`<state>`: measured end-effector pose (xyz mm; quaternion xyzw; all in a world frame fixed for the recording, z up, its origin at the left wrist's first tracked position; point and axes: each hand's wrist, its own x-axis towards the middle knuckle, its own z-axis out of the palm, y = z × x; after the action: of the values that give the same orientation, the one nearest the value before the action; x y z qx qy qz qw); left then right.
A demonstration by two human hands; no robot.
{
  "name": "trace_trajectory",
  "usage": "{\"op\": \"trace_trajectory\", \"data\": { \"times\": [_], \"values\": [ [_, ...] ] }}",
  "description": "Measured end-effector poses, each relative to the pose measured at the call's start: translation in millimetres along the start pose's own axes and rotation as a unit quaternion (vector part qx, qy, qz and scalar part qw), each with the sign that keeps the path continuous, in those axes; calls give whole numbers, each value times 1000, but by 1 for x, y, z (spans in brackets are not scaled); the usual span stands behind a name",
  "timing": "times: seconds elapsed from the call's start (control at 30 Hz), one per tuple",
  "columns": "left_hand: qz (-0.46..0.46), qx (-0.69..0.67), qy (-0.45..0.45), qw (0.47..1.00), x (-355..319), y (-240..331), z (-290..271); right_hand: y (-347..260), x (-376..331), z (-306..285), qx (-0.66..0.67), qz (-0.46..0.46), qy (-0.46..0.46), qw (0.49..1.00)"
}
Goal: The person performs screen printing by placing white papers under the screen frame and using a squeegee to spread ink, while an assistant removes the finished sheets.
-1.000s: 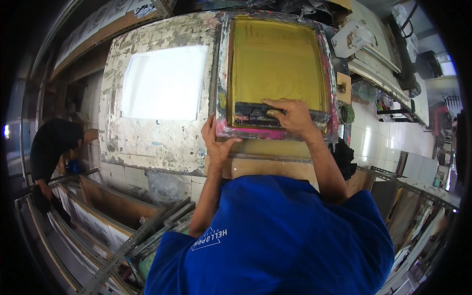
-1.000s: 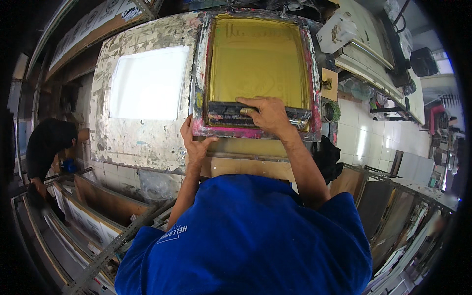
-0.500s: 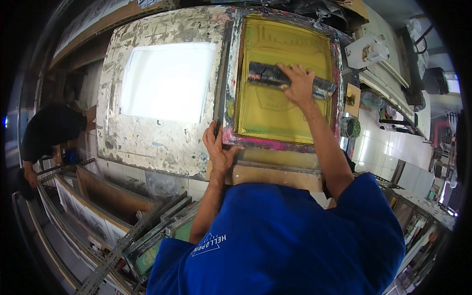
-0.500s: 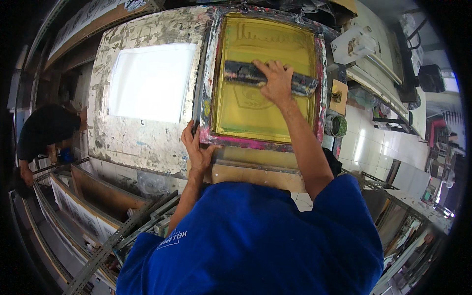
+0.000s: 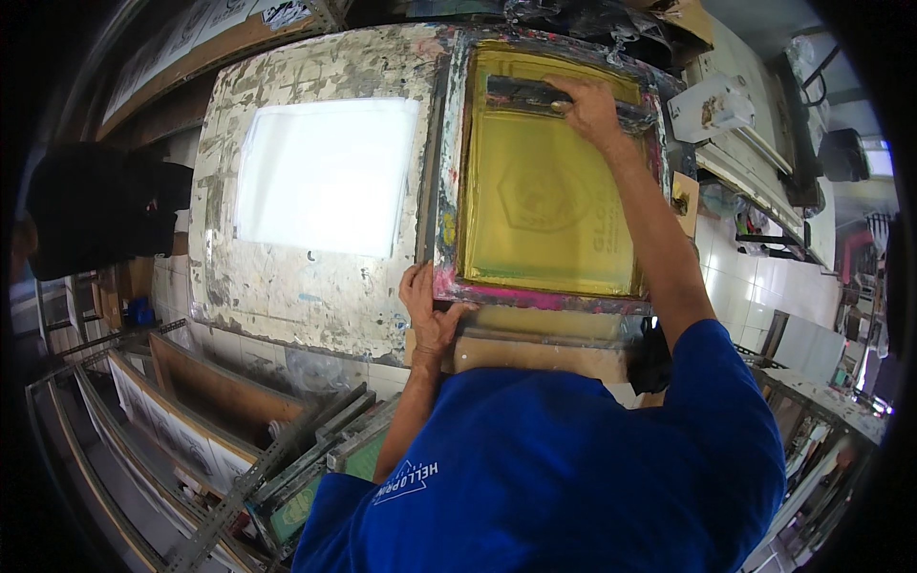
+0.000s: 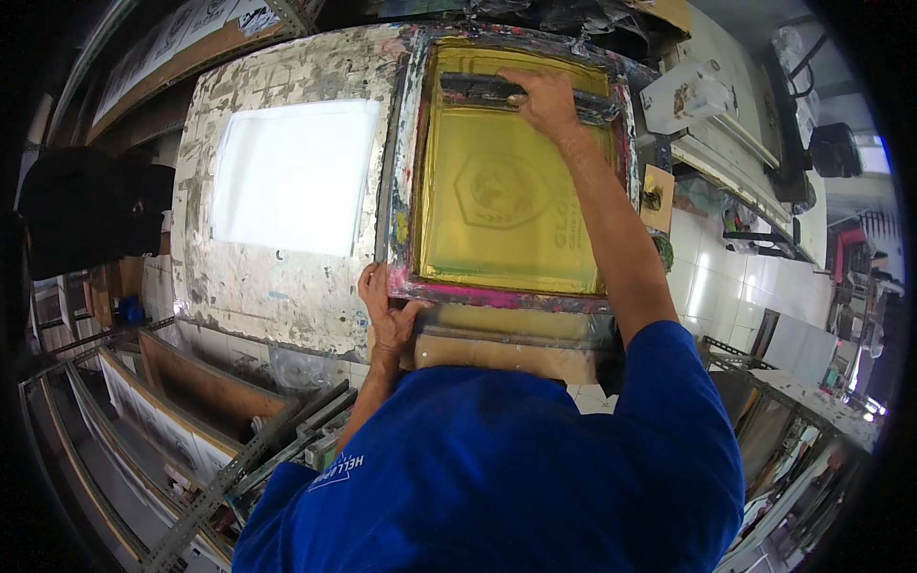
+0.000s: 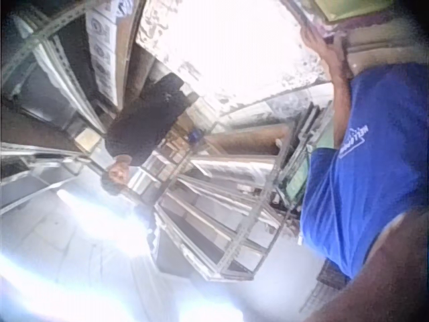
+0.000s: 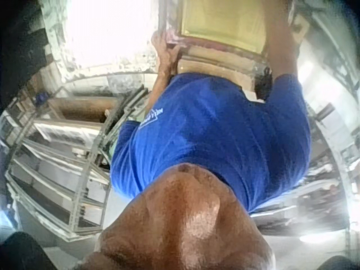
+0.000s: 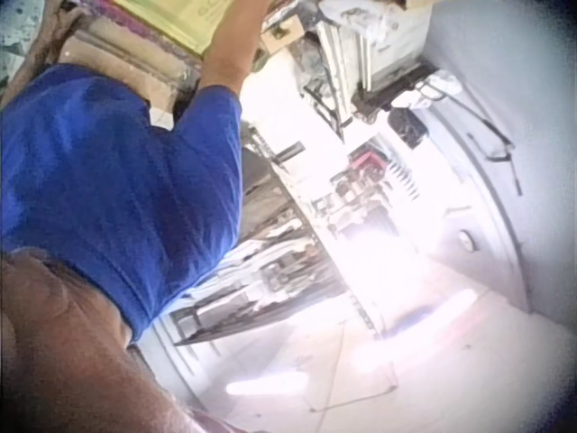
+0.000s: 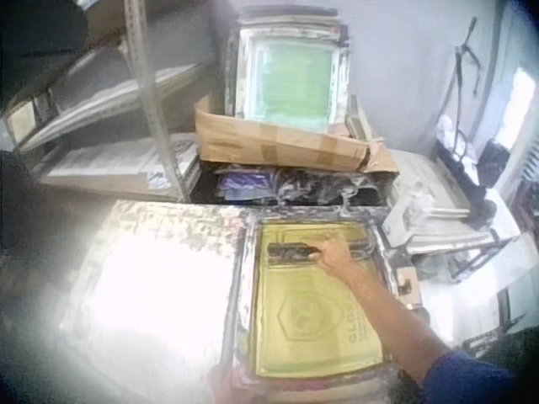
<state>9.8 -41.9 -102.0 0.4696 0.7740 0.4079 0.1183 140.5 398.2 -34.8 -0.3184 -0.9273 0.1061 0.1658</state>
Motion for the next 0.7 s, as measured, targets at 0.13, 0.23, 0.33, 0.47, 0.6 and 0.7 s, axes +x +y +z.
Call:
{"op": "trace_trajectory", "data": {
  "times": [0.13, 0.23, 0.33, 0.47, 0.6, 0.7],
  "values": [
    [-44, -41, 11, 998, -10, -6, 7, -31, -39, -2, -10, 1, 26, 1000],
    [-46, -69, 26, 996, -9, -5, 9, -60, -81, -8, -45, -26, 53, 997],
    [-38, -95, 50, 994, -6, 9, 5, -103, -124, -32, -5, -8, 22, 1000],
    [-11, -121, 94, 988, 5, 26, -4, -158, -179, -81, 32, 16, -20, 999],
    [22, -150, 139, 979, 25, 56, -22, -194, -199, -130, 45, -29, 18, 998],
    [28, -179, 170, 969, 54, 97, -42, -209, -191, -163, -5, -51, 91, 995]
  ]
}}
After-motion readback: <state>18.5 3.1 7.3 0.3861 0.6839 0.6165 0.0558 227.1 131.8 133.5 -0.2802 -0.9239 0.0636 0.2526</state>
